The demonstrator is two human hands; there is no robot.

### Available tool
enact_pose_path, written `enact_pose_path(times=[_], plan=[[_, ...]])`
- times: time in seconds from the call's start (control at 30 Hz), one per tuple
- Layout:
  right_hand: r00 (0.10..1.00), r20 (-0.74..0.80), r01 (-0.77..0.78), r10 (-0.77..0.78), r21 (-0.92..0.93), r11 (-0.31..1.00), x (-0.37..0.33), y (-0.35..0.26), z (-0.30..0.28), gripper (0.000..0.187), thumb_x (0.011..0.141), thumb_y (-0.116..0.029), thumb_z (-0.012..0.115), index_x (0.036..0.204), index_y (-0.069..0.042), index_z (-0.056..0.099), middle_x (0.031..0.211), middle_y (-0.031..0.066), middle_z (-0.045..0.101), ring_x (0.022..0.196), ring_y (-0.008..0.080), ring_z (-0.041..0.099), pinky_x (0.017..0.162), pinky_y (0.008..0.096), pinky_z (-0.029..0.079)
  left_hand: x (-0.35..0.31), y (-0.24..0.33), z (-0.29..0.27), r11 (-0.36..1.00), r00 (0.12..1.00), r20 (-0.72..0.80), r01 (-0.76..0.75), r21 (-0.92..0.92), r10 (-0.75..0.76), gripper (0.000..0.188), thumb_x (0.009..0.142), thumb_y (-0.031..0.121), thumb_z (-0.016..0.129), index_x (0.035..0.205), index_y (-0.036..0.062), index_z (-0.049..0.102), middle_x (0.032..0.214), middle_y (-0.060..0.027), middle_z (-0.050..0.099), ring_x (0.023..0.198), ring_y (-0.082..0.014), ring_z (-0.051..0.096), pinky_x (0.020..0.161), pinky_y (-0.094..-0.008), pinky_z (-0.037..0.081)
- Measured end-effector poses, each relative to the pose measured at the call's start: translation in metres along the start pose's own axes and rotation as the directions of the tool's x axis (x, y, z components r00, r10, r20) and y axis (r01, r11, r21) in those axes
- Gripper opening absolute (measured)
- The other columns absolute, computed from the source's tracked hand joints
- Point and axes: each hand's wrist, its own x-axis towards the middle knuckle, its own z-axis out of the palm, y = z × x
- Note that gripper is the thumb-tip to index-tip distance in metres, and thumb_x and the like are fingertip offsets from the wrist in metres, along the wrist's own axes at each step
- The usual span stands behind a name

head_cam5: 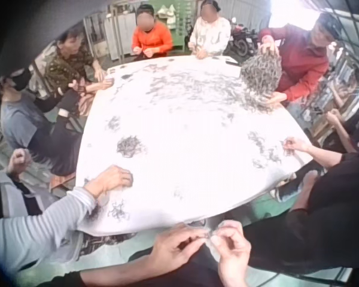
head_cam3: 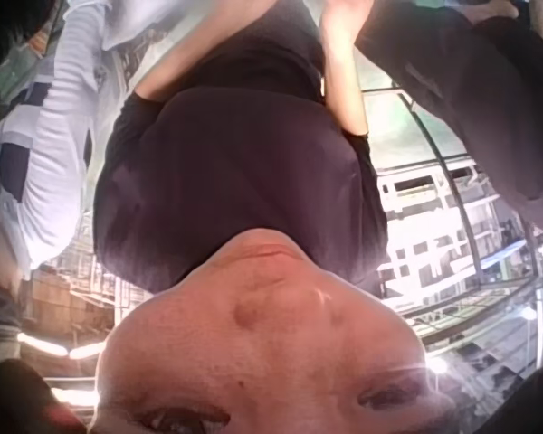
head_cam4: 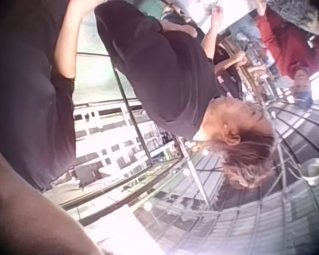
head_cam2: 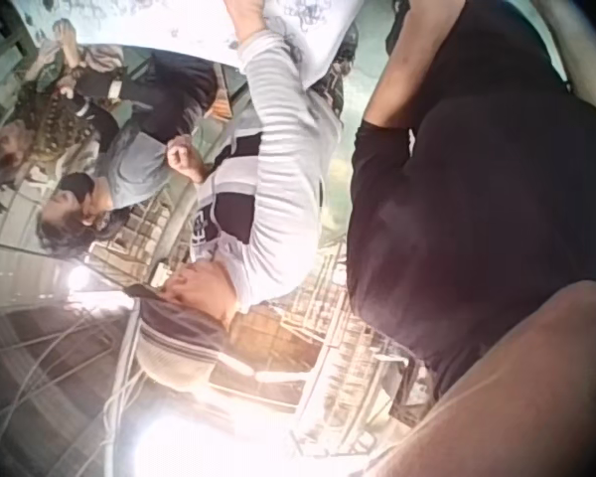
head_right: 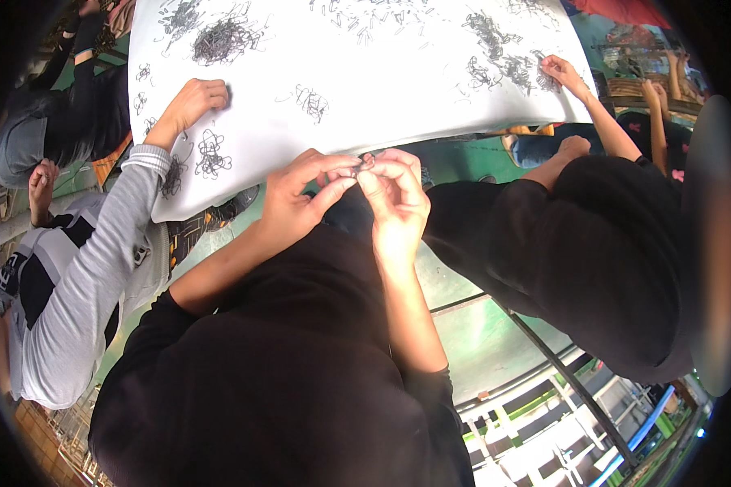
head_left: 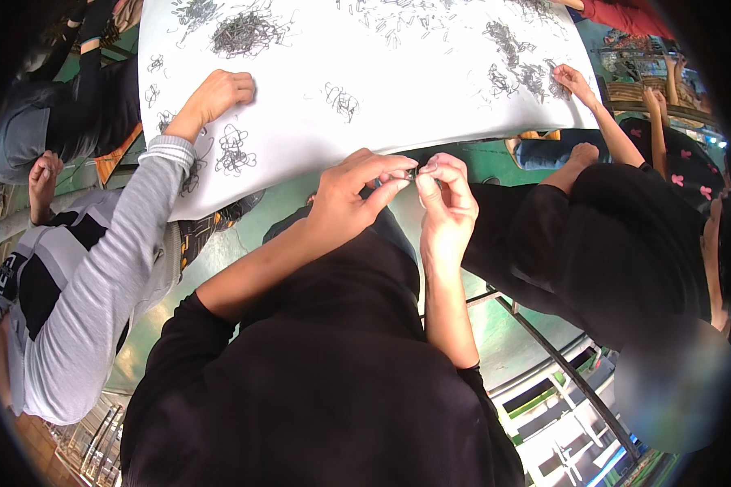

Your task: The person stands at a table with several others and repeatedly picks up small metal paperclips from a white surface, straightens them by hand, and places them into a nearby container. The task involves continuous manual handling of individual clips without using tools.

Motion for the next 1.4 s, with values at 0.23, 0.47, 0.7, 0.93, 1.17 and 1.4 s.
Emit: enact_pose_path(times=[0.23, 0.47, 0.7, 0.93, 1.17, 1.4], plan=[[0.989, 0.059, 0.145, -0.136, -0.188, 0.971, 0.011, -0.001, -0.020, 0.011, 0.078, -0.002, 0.073, 0.086, -0.004, 0.065, 0.097, 0.0057, 0.050, 0.084, 0.0130, 0.050, 0.075, 0.0252, 0.043, 0.065, -0.085, -0.003, 0.973, 0.995, -0.021, -0.093, 0.213, 0.100, 0.023, 0.080, 0.003, 0.066, 0.102, 0.0050, 0.067, 0.095, -0.0092, 0.067, 0.087, -0.0240, 0.060, 0.076, -0.0335, 0.049], [0.995, 0.077, 0.072, -0.055, -0.229, 0.971, 0.010, -0.004, -0.035, 0.012, 0.076, 0.001, 0.072, 0.083, -0.003, 0.064, 0.100, 0.0070, 0.052, 0.090, 0.0172, 0.052, 0.077, 0.0289, 0.046, 0.170, -0.201, 0.015, 0.791, 0.981, 0.075, -0.191, 0.581, 0.181, 0.015, 0.079, 0.009, 0.067, 0.093, 0.0049, 0.066, 0.096, -0.0092, 0.064, 0.093, -0.0290, 0.057, 0.084, -0.0382, 0.046], [0.994, 0.047, 0.109, -0.102, -0.205, 0.973, 0.016, 0.023, -0.040, 0.008, 0.078, -0.003, 0.072, 0.084, -0.004, 0.066, 0.098, 0.0055, 0.052, 0.088, 0.0155, 0.054, 0.081, 0.0289, 0.044, 0.203, -0.237, 0.015, 0.571, 0.960, 0.219, -0.279, 0.773, 0.172, 0.011, 0.085, 0.013, 0.062, 0.093, 0.0049, 0.061, 0.095, -0.0110, 0.063, 0.094, -0.0289, 0.058, 0.084, -0.0392, 0.048], [0.981, 0.034, 0.190, -0.189, -0.291, 0.938, -0.013, 0.036, -0.024, 0.010, 0.081, -0.006, 0.071, 0.088, -0.005, 0.065, 0.100, 0.0034, 0.052, 0.088, 0.0151, 0.053, 0.072, 0.0267, 0.044, 0.135, -0.166, -0.004, 0.928, 0.946, -0.029, 0.324, 0.182, -0.324, 0.011, 0.090, 0.009, 0.057, 0.098, 0.0017, 0.061, 0.088, -0.0081, 0.065, 0.070, -0.0139, 0.060, 0.059, -0.0253, 0.048], [0.982, -0.020, 0.170, -0.186, -0.317, 0.933, -0.018, 0.048, -0.005, 0.012, 0.076, -0.010, 0.075, 0.082, -0.007, 0.065, 0.095, 0.0042, 0.055, 0.085, 0.0169, 0.054, 0.075, 0.0282, 0.043, 0.052, -0.057, -0.016, 0.922, 0.932, 0.165, 0.349, -0.168, -0.323, 0.020, 0.086, 0.010, 0.067, 0.104, 0.0000, 0.065, 0.091, -0.0051, 0.067, 0.080, -0.0094, 0.062, 0.065, -0.0232, 0.049], [0.977, 0.013, 0.206, -0.211, -0.281, 0.937, -0.036, 0.039, 0.014, 0.009, 0.077, -0.002, 0.072, 0.084, -0.003, 0.066, 0.096, 0.0051, 0.054, 0.085, 0.0139, 0.054, 0.073, 0.0262, 0.045, 0.002, 0.001, -0.033, 0.885, 0.927, 0.161, 0.372, -0.279, -0.339, 0.012, 0.084, 0.010, 0.069, 0.092, 0.0008, 0.070, 0.082, -0.0035, 0.070, 0.072, -0.0066, 0.062, 0.065, -0.0213, 0.047]])
